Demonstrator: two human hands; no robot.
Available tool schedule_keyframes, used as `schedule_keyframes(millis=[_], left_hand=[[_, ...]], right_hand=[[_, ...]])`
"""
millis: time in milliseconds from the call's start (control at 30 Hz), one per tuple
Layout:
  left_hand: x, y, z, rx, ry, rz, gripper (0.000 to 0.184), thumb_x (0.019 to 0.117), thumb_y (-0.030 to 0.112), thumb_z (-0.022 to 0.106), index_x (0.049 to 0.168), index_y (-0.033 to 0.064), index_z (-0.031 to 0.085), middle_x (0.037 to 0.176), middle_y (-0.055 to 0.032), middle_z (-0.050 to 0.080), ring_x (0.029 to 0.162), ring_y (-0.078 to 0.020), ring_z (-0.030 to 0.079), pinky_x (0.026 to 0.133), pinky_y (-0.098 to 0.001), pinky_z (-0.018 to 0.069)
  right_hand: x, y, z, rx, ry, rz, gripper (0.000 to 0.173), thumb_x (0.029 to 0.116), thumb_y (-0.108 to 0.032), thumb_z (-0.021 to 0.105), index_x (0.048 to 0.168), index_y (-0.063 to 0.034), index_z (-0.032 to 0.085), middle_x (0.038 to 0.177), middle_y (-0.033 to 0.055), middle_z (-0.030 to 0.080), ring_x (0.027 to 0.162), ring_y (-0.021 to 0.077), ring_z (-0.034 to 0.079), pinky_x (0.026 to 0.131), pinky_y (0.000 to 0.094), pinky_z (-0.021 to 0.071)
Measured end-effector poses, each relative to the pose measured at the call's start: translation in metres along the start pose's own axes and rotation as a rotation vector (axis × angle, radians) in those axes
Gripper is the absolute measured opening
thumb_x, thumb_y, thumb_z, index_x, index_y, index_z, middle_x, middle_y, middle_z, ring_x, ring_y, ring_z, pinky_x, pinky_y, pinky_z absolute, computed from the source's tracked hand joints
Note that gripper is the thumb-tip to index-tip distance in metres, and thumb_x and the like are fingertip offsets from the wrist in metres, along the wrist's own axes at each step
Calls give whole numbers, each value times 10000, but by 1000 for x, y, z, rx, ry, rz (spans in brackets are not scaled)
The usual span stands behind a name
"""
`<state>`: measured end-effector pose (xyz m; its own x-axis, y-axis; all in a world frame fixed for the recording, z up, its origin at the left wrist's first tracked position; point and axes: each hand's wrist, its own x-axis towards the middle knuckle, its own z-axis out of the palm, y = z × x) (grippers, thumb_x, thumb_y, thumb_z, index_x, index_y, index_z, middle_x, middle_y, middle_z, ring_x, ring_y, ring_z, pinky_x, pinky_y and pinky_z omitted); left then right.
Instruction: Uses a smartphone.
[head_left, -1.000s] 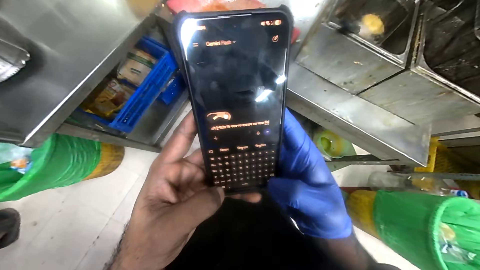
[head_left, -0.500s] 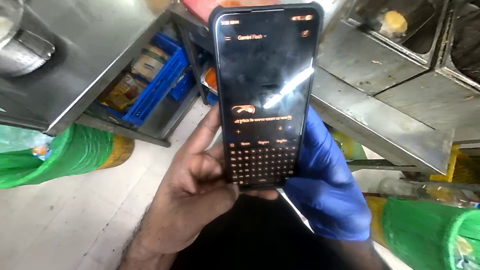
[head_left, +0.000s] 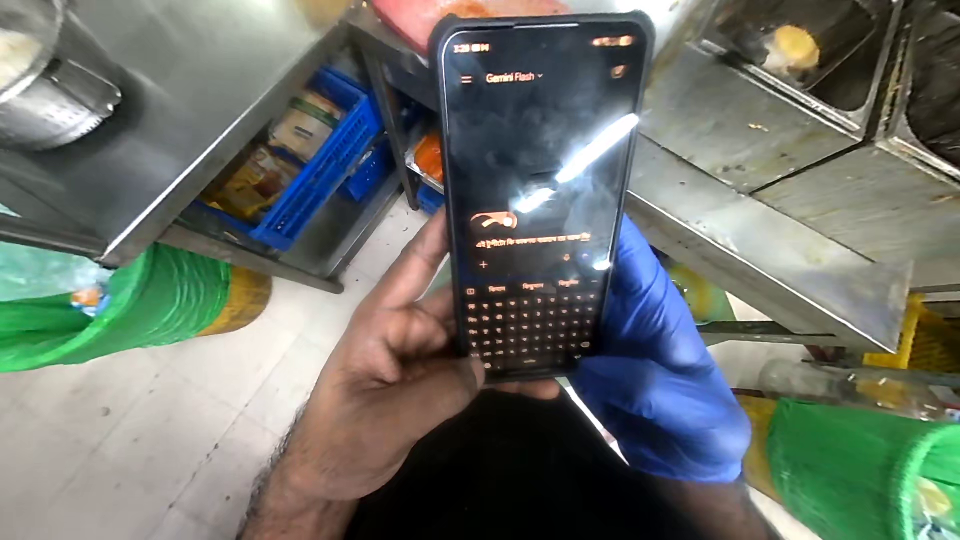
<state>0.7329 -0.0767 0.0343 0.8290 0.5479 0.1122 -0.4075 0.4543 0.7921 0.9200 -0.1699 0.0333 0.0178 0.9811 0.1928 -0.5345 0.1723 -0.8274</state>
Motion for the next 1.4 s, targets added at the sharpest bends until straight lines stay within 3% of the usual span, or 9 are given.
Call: schedule_keyframes(millis=[300, 567, 767, 933, 1067, 1300, 1400], left_hand=[[0, -2, 2, 9, 9, 9, 933, 836, -194, 476, 1634, 158, 146, 1345, -186, 593, 1110, -320, 685, 898, -504, 614], [3, -3, 10, 44, 66, 35, 877, 878, -205, 456, 1626, 153, 168, 1351, -193, 590, 1105, -342, 687, 860, -510, 628], [4, -3, 9, 63, 62, 30, 897, 866, -221, 455, 1625, 158, 165, 1333, -207, 597, 1097, -358, 688, 857, -514, 628], [6, -5, 12, 89, 107, 42, 852, 884, -223, 463, 1609, 148, 213, 1323, -201, 605, 1060, -349, 704, 808, -493, 645], [8, -5, 12, 118, 129, 40, 812, 895, -228, 456, 1590, 138, 244, 1314, -205, 610, 1041, -355, 711, 786, -496, 651], [7, -6, 4, 48, 59, 40, 836, 917, -105, 559, 1617, 187, 209, 1353, -189, 594, 1081, -347, 693, 827, -488, 642], [7, -7, 0, 23, 58, 37, 822, 907, -98, 563, 1606, 200, 248, 1358, -188, 594, 1094, -355, 690, 838, -508, 634]], right_hand=[[-2, 0, 0, -17, 24, 14, 875, 744, 107, 513, 1559, -85, 259, 1311, 109, 562, 1069, 174, 647, 786, 334, 616], [-2, -1, 0, -32, 14, -6, 923, 731, 137, 501, 1585, -71, 220, 1352, 122, 540, 1121, 189, 632, 834, 348, 612], [-1, -1, 0, -29, 21, -4, 905, 725, 142, 503, 1566, -79, 251, 1332, 115, 546, 1093, 182, 633, 812, 334, 608], [0, 0, 0, -35, 25, -4, 937, 717, 160, 491, 1584, -72, 222, 1329, 123, 541, 1074, 178, 631, 814, 335, 605], [0, 0, 0, -48, 28, -12, 950, 712, 159, 496, 1590, -74, 219, 1362, 122, 531, 1136, 187, 621, 854, 351, 605], [3, 1, -2, -10, 22, -7, 892, 753, 128, 508, 1575, -101, 248, 1309, 104, 561, 1054, 159, 642, 796, 314, 604], [6, 3, -5, 6, 10, -4, 841, 755, 116, 499, 1546, -84, 294, 1280, 104, 578, 1049, 159, 644, 811, 328, 598]])
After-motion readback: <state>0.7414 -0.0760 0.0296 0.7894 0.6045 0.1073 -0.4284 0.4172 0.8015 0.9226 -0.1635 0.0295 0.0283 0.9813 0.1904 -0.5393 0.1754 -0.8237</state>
